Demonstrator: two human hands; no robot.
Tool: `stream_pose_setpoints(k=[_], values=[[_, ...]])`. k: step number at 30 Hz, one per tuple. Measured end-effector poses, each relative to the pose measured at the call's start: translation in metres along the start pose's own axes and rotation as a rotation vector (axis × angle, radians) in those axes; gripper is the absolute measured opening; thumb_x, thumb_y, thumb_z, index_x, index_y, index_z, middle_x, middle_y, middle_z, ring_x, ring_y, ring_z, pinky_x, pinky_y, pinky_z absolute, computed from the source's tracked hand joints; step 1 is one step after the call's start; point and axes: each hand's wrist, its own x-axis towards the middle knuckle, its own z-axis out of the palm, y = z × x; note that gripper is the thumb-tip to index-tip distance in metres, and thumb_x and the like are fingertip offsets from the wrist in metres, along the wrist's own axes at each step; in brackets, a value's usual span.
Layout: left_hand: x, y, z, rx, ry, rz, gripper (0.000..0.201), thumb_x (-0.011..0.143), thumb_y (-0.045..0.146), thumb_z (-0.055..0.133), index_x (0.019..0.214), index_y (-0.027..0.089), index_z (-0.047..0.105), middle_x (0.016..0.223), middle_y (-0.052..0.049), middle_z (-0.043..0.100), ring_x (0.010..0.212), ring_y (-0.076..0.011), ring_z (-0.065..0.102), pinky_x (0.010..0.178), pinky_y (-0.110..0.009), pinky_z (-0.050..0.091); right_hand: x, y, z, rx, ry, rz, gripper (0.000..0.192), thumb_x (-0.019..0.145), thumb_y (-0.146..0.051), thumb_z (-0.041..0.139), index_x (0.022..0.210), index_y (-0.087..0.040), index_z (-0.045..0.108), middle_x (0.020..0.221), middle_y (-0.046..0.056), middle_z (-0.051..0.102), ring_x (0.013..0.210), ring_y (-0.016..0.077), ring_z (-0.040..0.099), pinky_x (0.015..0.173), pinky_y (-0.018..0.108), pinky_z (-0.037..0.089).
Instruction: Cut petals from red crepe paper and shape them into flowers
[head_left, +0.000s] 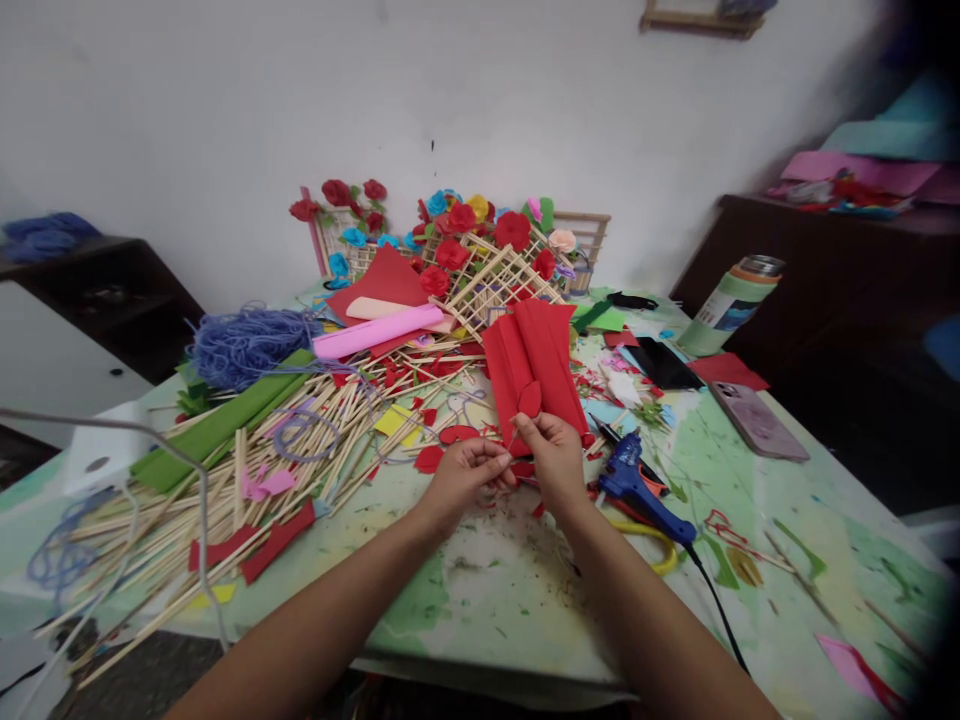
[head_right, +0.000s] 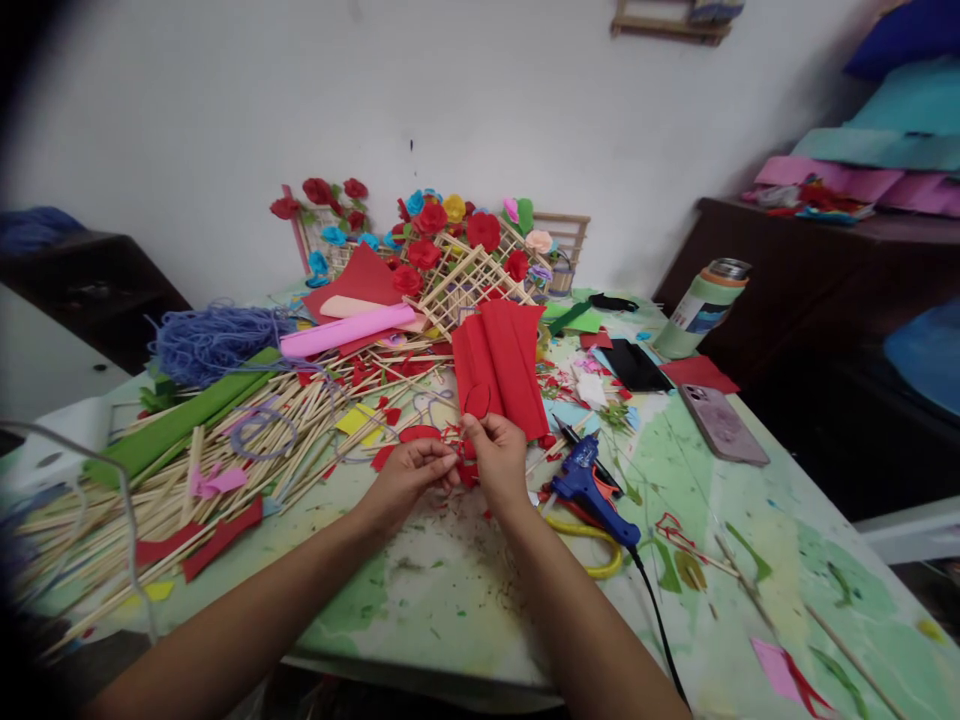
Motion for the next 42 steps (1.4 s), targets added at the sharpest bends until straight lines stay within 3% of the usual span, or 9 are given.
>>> stream_pose_setpoints(k=[7,10,17,19,22,26,28,33,42], values=[[0.000,0.003,0.000,-0.092,0.096,0.030,0.029,0.062,0.032,0.077,0.075,0.011,0.061,0.059,-0.003,0.067,0.049,-0.0089,0.057,0.053,-0.019,0.042,-0.006,0.001,0.005,-0.107,-0.099,-0.079,0.027,0.076,-0.040,0.060,0.065,-0.015,0.065,0.058,0.001,0.060,0.056,0.0136,0.053,0.056,0.025,0.040],[0.001,0.005,-0.002,-0.168,0.152,0.075,0.027,0.063,0.029,0.077,0.075,0.011,0.062,0.060,-0.003,0.067,0.053,-0.0082,0.058,0.056,-0.018,0.043,-0.008,0.003,0.004,-0.210,-0.050,-0.172,0.026,0.079,-0.037,0.058,0.067,-0.015,0.066,0.059,0.001,0.060,0.058,0.0138,0.052,0.058,0.025,0.039],[0.009,0.007,-0.011,-0.268,0.324,0.141,0.027,0.062,0.029,0.077,0.076,0.012,0.061,0.064,-0.002,0.068,0.055,-0.0074,0.060,0.058,-0.018,0.045,0.016,-0.002,-0.017,0.232,0.521,-0.185,0.024,0.076,-0.040,0.062,0.072,-0.017,0.061,0.056,-0.006,0.049,0.048,0.0069,0.038,0.049,0.021,0.032],[0.008,0.007,-0.011,-0.252,0.322,0.145,0.026,0.062,0.029,0.077,0.076,0.012,0.061,0.065,-0.002,0.069,0.057,-0.0080,0.061,0.060,-0.018,0.046,0.023,-0.003,-0.021,0.320,0.614,-0.178,0.022,0.070,-0.038,0.067,0.072,-0.017,0.060,0.059,-0.006,0.051,0.049,0.0063,0.039,0.050,0.021,0.033],[0.005,0.006,-0.006,-0.199,0.277,0.120,0.026,0.063,0.029,0.077,0.077,0.012,0.062,0.066,-0.004,0.070,0.058,-0.0089,0.062,0.061,-0.019,0.046,0.021,0.001,-0.016,0.253,0.495,-0.127,0.024,0.061,-0.033,0.075,0.073,-0.017,0.063,0.066,-0.003,0.059,0.058,0.0090,0.050,0.060,0.024,0.041],[0.002,0.002,-0.001,-0.168,0.235,0.102,0.029,0.060,0.029,0.079,0.076,0.012,0.062,0.063,-0.003,0.069,0.057,-0.0106,0.062,0.061,-0.022,0.047,0.001,0.007,0.002,0.039,0.049,-0.059,0.024,0.067,-0.037,0.070,0.080,-0.017,0.069,0.076,0.003,0.067,0.070,0.0153,0.058,0.070,0.030,0.045],[0.002,-0.001,0.000,-0.167,0.219,0.092,0.030,0.056,0.030,0.081,0.072,0.013,0.062,0.061,-0.002,0.068,0.056,-0.0102,0.061,0.060,-0.021,0.046,-0.007,0.007,0.009,-0.031,-0.083,-0.083,0.022,0.070,-0.036,0.068,0.079,-0.017,0.071,0.078,0.004,0.067,0.073,0.0166,0.059,0.070,0.030,0.045],[-0.002,-0.006,0.005,-0.102,0.111,-0.002,0.033,0.053,0.032,0.082,0.069,0.013,0.061,0.059,-0.001,0.066,0.052,-0.0100,0.059,0.055,-0.021,0.044,-0.010,0.001,0.009,-0.017,-0.041,-0.072,0.019,0.070,-0.035,0.067,0.067,-0.017,0.069,0.066,0.001,0.063,0.064,0.0149,0.055,0.062,0.027,0.043],[-0.011,-0.005,0.013,-0.015,0.025,-0.080,0.033,0.060,0.038,0.078,0.072,0.014,0.059,0.058,-0.003,0.066,0.050,-0.0095,0.055,0.051,-0.021,0.040,-0.001,0.001,-0.003,-0.012,0.097,-0.062,0.030,0.075,-0.044,0.061,0.070,-0.015,0.067,0.060,0.000,0.061,0.061,0.0132,0.052,0.063,0.027,0.042]])
